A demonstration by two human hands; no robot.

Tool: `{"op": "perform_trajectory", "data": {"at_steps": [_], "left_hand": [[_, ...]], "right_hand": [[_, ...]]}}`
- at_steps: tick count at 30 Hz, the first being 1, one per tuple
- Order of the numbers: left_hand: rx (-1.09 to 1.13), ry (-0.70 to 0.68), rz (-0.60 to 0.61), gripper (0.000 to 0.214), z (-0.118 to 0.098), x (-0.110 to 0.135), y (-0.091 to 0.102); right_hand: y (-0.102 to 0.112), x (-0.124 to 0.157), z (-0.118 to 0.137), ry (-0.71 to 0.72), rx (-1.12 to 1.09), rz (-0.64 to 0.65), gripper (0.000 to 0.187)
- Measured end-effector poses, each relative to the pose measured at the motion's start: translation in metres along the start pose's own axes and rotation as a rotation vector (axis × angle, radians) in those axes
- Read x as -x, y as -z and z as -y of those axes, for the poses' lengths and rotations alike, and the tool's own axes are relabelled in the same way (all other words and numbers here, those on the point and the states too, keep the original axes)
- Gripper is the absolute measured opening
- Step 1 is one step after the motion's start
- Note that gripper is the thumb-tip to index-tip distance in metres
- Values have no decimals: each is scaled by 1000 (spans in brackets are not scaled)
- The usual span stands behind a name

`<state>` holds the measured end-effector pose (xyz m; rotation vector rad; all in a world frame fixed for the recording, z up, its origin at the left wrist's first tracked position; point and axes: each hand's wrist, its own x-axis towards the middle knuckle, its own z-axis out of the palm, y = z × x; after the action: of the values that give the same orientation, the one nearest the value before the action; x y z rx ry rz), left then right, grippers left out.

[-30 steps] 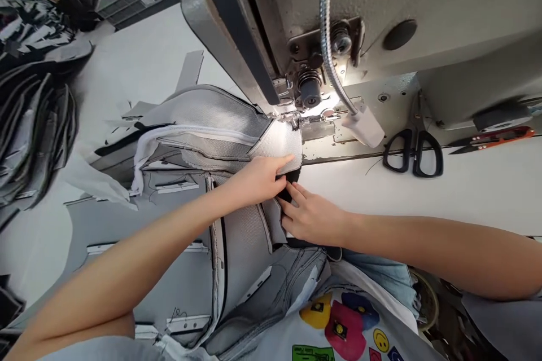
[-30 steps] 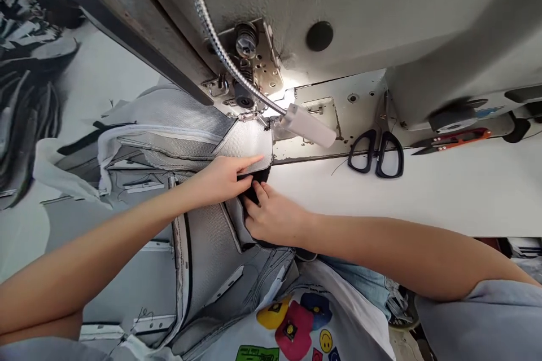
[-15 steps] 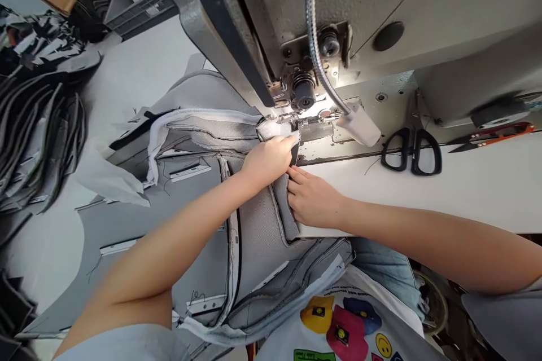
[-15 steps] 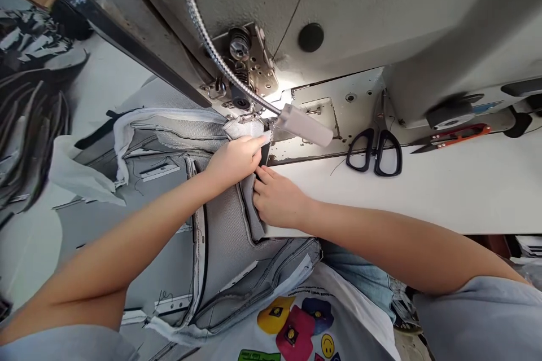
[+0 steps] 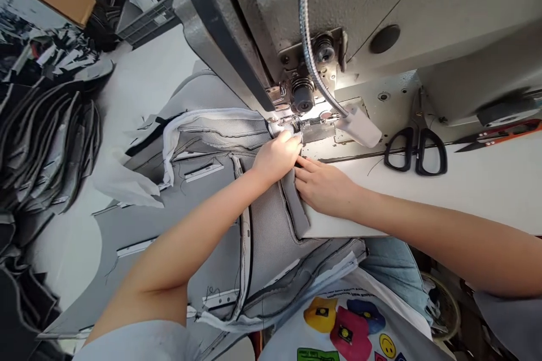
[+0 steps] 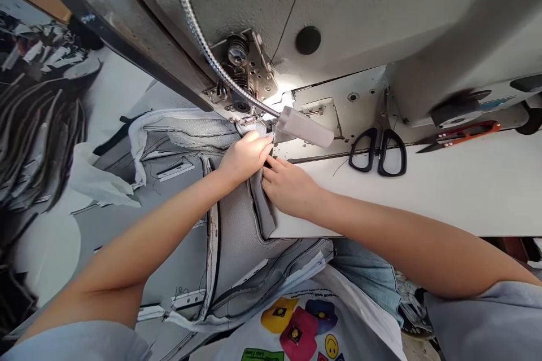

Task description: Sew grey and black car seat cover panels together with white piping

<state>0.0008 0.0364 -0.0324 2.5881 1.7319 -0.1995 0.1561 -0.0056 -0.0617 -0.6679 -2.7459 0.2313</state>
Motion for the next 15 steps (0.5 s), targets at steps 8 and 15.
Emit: {"op": "perform_trajectory", "data": {"at_steps": [8, 15], "left_hand": [[30, -43, -81, 34, 8, -6, -15], [-83, 93, 204, 69, -23, 35, 45]], "right_hand": [[9, 26, 11, 110, -188, 82, 34], [38, 0, 62, 291, -663, 445, 24]]}}
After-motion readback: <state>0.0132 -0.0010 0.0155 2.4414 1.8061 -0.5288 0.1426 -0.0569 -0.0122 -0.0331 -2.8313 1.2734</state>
